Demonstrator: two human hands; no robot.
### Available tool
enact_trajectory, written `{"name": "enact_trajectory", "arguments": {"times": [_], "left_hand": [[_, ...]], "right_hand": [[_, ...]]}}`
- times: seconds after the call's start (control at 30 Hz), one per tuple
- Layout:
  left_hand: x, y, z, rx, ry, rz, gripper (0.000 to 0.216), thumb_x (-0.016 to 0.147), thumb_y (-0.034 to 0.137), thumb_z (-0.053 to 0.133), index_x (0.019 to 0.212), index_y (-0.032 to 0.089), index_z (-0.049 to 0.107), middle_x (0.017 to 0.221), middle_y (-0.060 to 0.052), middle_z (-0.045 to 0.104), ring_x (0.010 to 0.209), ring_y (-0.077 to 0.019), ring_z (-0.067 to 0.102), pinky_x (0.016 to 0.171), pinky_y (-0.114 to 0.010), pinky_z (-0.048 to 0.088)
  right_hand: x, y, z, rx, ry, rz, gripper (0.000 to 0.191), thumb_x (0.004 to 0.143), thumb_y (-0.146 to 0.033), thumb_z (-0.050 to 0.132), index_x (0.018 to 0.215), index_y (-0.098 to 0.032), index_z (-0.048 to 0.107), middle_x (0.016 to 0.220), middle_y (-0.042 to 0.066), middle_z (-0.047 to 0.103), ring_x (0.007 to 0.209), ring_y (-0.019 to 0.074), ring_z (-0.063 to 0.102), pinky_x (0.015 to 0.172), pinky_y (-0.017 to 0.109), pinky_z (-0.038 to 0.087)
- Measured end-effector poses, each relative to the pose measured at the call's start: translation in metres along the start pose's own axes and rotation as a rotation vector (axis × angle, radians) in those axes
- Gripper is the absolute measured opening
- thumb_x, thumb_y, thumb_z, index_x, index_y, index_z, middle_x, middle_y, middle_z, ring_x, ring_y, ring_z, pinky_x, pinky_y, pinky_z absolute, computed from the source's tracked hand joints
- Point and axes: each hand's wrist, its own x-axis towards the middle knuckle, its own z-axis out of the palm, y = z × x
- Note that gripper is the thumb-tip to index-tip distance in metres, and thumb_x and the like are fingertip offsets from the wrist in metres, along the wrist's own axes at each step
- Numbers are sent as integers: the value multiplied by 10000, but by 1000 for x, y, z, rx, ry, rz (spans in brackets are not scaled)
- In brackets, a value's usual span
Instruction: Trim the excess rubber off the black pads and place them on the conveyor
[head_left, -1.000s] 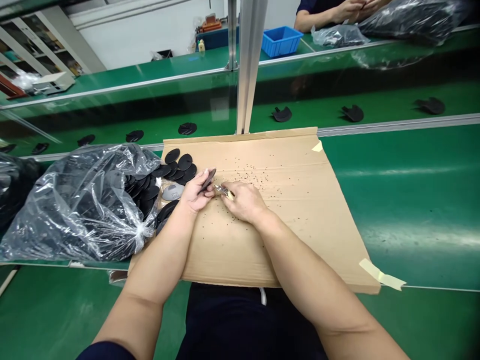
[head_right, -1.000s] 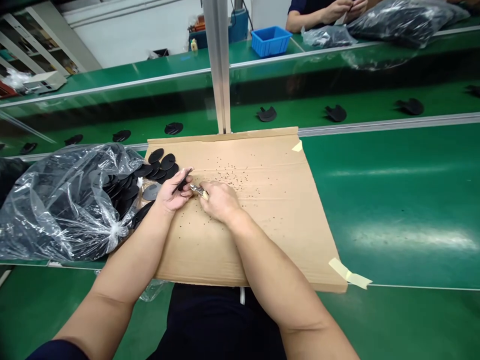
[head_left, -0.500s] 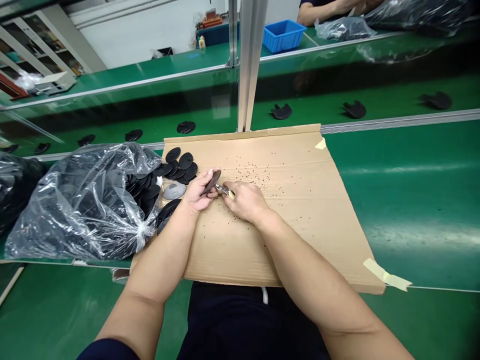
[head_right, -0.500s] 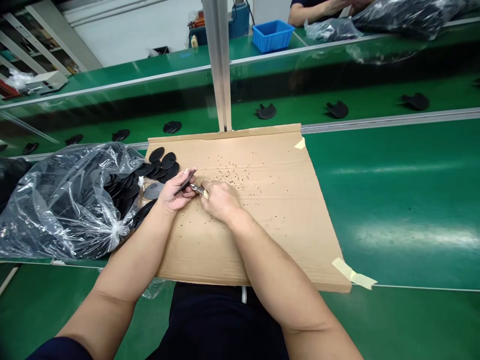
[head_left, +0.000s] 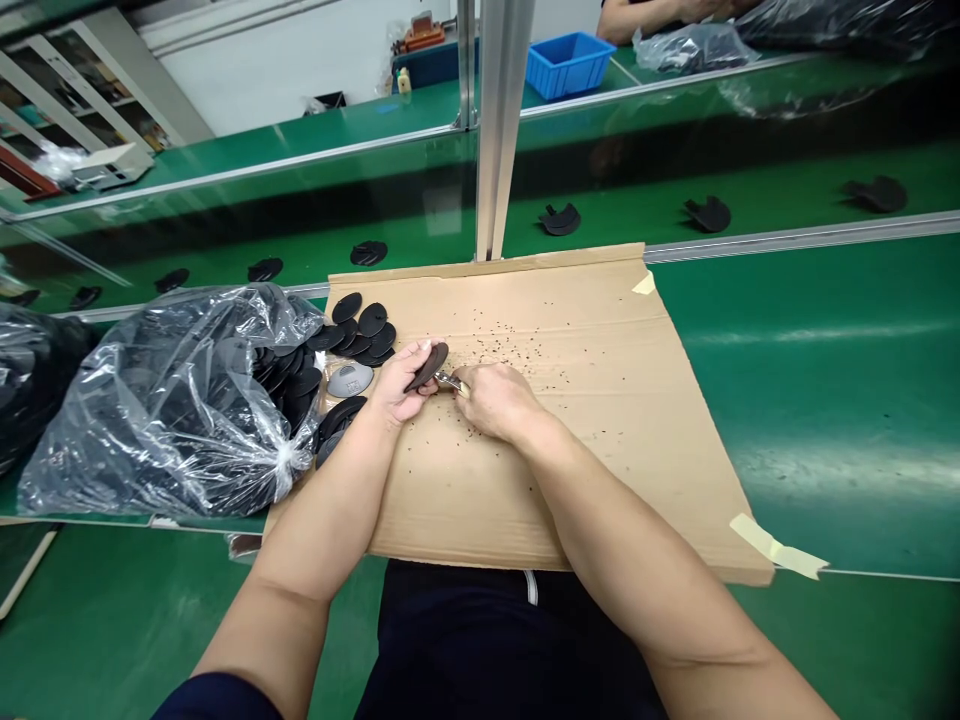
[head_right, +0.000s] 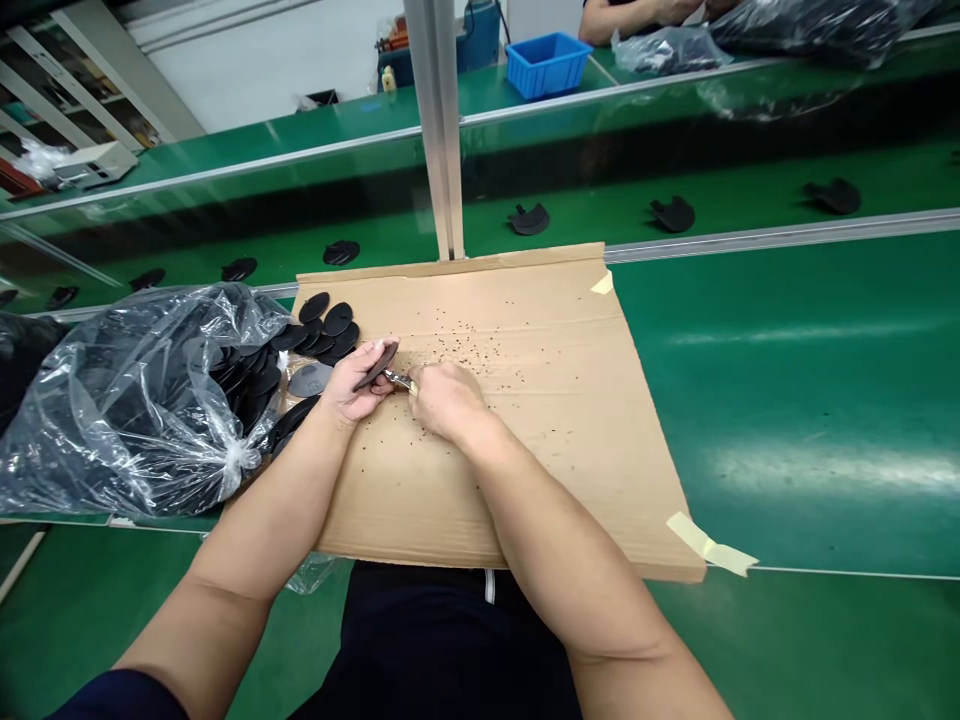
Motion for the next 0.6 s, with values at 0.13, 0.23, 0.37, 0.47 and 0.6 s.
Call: {"name": "enact_trajectory", "arguments": {"times": [0.13, 0.23, 0.37, 0.47, 0.6], "left_hand": [[2, 1, -2, -48, -40, -41, 196, 773, 210, 701, 929, 127, 615, 643, 28, 521, 399, -25, 395, 331, -122, 246], [4, 1, -2, -124, -53, -41, 196, 785, 202, 689, 947, 131, 603, 629, 29, 523, 434, -38, 439, 355, -123, 299], [9, -2, 0, -150, 17, 70, 225, 759, 195, 717, 926, 141, 576, 715, -1, 610, 573, -82, 571, 501, -173, 466], [12, -6, 1, -126, -21, 180, 321, 682, 204, 781, 923, 123, 585, 805, -34, 647, 644, -99, 601, 568, -197, 485], [16, -14, -1, -75, -8, 274, 329, 662, 252, 795, 889, 124, 595, 630, 34, 538, 482, -33, 441, 437, -151, 306]], "right_hand": [[-1, -1, 1, 108, 25, -1, 234, 859, -312, 461, 922, -231, 672, 874, 68, 706, 790, 217, 625, 669, 290, 419], [0, 2, 3, 379, 100, 5, 198, 832, -331, 518, 877, -229, 682, 805, 28, 697, 748, 188, 611, 669, 279, 421], [1, 13, 2, 1096, 151, 80, 287, 740, -400, 634, 933, -189, 663, 731, 11, 655, 676, 164, 588, 664, 296, 459], [-2, 25, -4, 1613, -19, 68, 379, 686, -421, 677, 976, -181, 639, 775, 28, 639, 670, 166, 590, 674, 342, 492], [-4, 25, -16, 1603, 24, -33, 279, 686, -395, 687, 876, -205, 611, 676, -11, 556, 586, 142, 520, 572, 298, 440]]}}
